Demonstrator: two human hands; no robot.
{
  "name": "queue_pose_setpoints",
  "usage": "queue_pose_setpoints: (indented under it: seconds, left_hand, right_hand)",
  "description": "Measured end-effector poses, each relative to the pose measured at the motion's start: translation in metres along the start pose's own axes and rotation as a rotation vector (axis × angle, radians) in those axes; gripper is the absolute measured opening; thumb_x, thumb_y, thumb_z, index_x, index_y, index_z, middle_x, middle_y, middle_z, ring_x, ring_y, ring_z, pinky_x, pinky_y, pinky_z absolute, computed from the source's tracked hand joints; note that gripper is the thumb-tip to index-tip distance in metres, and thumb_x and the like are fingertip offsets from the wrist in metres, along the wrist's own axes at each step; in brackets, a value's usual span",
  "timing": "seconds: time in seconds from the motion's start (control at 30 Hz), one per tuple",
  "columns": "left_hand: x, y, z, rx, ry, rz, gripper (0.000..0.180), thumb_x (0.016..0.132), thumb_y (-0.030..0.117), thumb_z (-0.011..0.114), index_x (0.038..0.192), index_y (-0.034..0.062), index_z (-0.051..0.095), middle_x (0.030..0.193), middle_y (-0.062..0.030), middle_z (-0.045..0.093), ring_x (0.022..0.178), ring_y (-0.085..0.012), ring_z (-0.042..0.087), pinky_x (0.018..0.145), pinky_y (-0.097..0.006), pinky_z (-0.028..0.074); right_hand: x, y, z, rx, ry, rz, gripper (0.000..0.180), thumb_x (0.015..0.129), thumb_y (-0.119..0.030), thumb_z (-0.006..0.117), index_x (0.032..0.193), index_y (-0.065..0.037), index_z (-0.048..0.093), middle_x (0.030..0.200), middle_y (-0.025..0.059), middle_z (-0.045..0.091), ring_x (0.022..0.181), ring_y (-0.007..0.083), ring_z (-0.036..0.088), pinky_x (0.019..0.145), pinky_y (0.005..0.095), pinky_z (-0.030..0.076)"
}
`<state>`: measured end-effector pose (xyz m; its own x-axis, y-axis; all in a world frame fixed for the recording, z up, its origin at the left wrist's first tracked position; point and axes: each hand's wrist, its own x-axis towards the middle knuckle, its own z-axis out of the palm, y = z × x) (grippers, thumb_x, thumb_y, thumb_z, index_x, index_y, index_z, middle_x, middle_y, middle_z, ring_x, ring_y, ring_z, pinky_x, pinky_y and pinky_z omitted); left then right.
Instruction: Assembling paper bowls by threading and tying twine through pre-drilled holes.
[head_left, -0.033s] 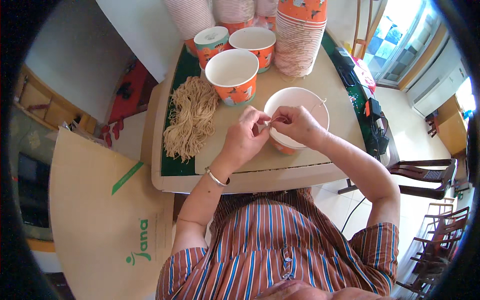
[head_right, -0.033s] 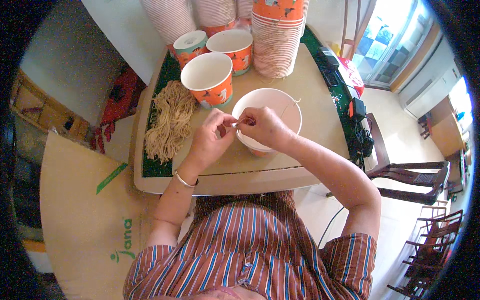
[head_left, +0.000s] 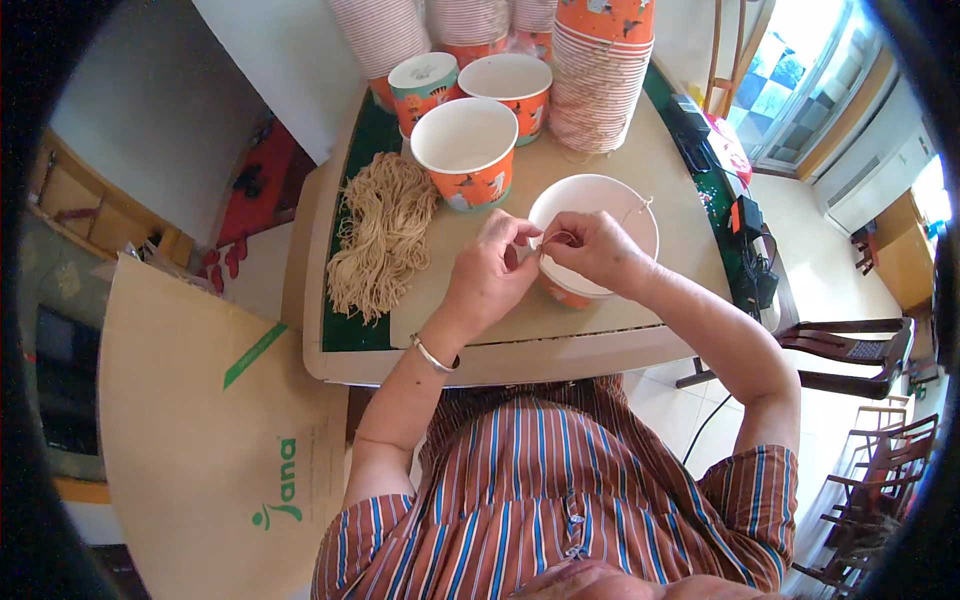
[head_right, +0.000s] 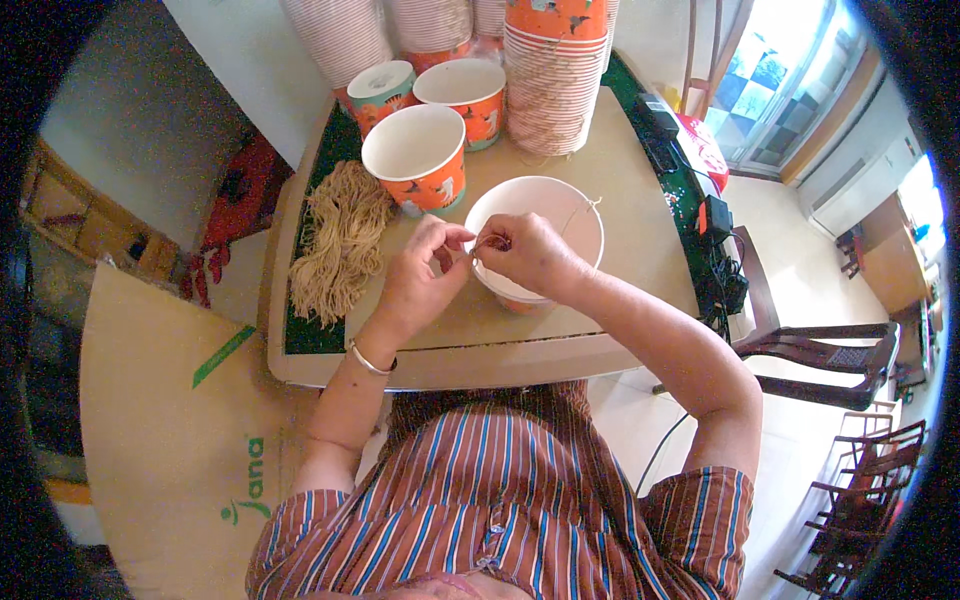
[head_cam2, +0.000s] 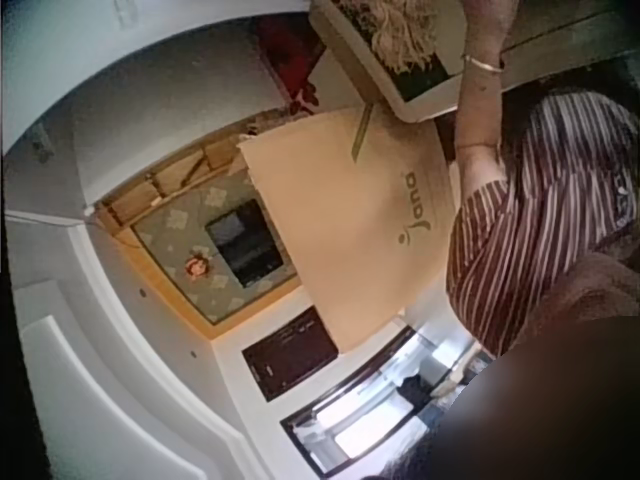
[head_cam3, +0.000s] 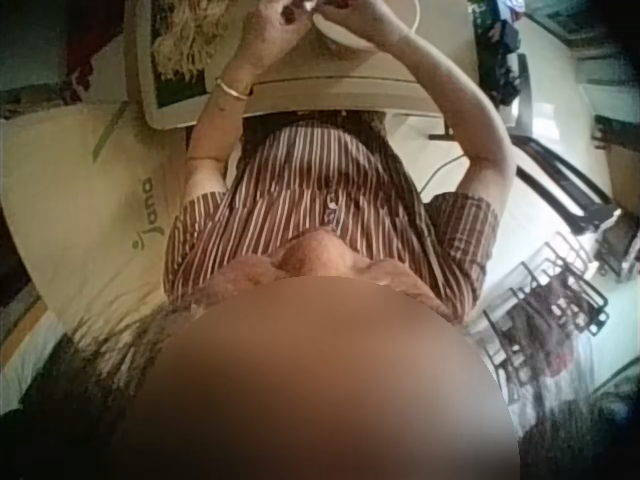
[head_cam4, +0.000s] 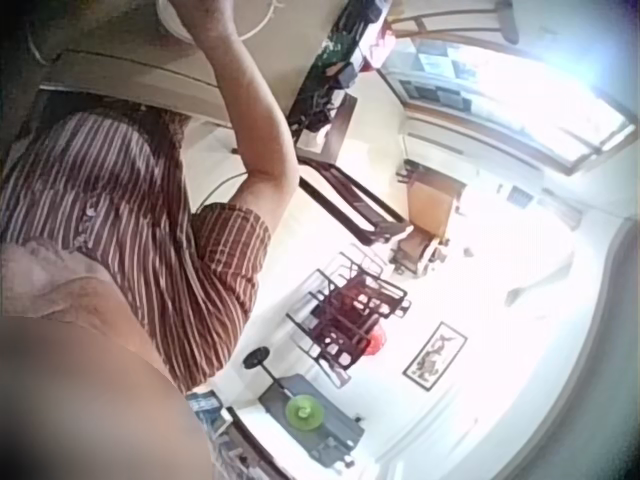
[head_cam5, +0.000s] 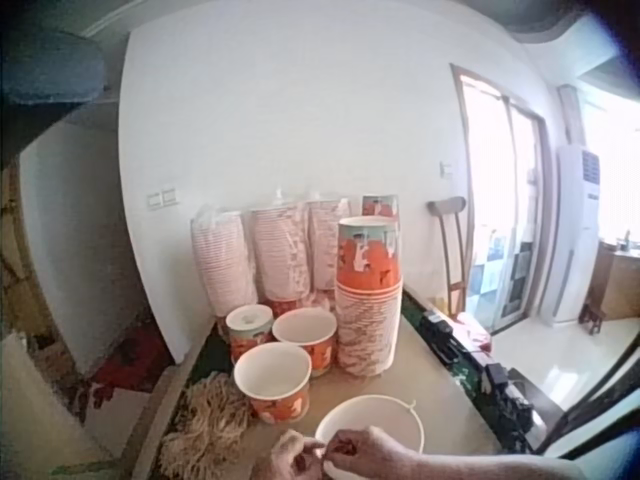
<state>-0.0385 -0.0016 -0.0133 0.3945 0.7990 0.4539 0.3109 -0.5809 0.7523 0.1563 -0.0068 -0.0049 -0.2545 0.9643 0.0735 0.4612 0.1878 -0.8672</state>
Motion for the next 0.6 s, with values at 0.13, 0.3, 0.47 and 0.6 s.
queue_pose_setpoints:
  seconds: [0.13, 0.3, 0.47, 0.6]
  left_hand:
    - [0.001, 0.002, 0.001, -0.018, 0.051, 0.022, 0.021, 0.082, 0.005, 0.071, 0.101, 0.0067, 0.062, 0.095, -0.0068, 0.058, 0.067, -0.0182, 0.062, 0.065, -0.034, 0.050]
    - [0.000, 0.001, 0.002, 0.139, 0.072, 0.095, 0.019, 0.081, 0.006, 0.072, 0.097, 0.0091, 0.063, 0.093, -0.0050, 0.057, 0.063, -0.0176, 0.060, 0.070, -0.035, 0.046]
    - [0.000, 0.004, 0.000, 0.102, 0.036, 0.072, 0.019, 0.080, 0.006, 0.072, 0.096, 0.0095, 0.063, 0.094, -0.0049, 0.058, 0.066, -0.0206, 0.060, 0.072, -0.037, 0.046]
    - [-0.001, -0.002, -0.002, 0.151, 0.008, 0.117, 0.019, 0.080, 0.005, 0.070, 0.098, 0.0082, 0.064, 0.095, -0.0054, 0.058, 0.081, -0.0263, 0.061, 0.076, -0.039, 0.047]
  right_hand:
    - [-0.001, -0.006, -0.002, -0.032, -0.004, -0.012, 0.020, 0.083, -0.017, 0.067, 0.091, 0.001, 0.071, 0.079, 0.0155, 0.071, 0.072, 0.0180, 0.068, 0.069, 0.0344, 0.054]
    - [-0.002, -0.010, -0.001, -0.096, 0.019, -0.026, 0.020, 0.082, -0.016, 0.068, 0.091, 0.001, 0.071, 0.079, 0.0172, 0.070, 0.071, 0.0231, 0.069, 0.068, 0.0357, 0.054]
    - [-0.002, -0.013, -0.001, -0.136, 0.038, -0.011, 0.021, 0.080, -0.016, 0.069, 0.090, 0.002, 0.071, 0.079, 0.0186, 0.070, 0.072, 0.0254, 0.070, 0.067, 0.0371, 0.054]
    - [-0.002, -0.019, -0.002, -0.170, 0.036, -0.005, 0.020, 0.080, -0.015, 0.068, 0.090, 0.002, 0.071, 0.079, 0.0191, 0.070, 0.072, 0.0270, 0.070, 0.067, 0.0377, 0.054]
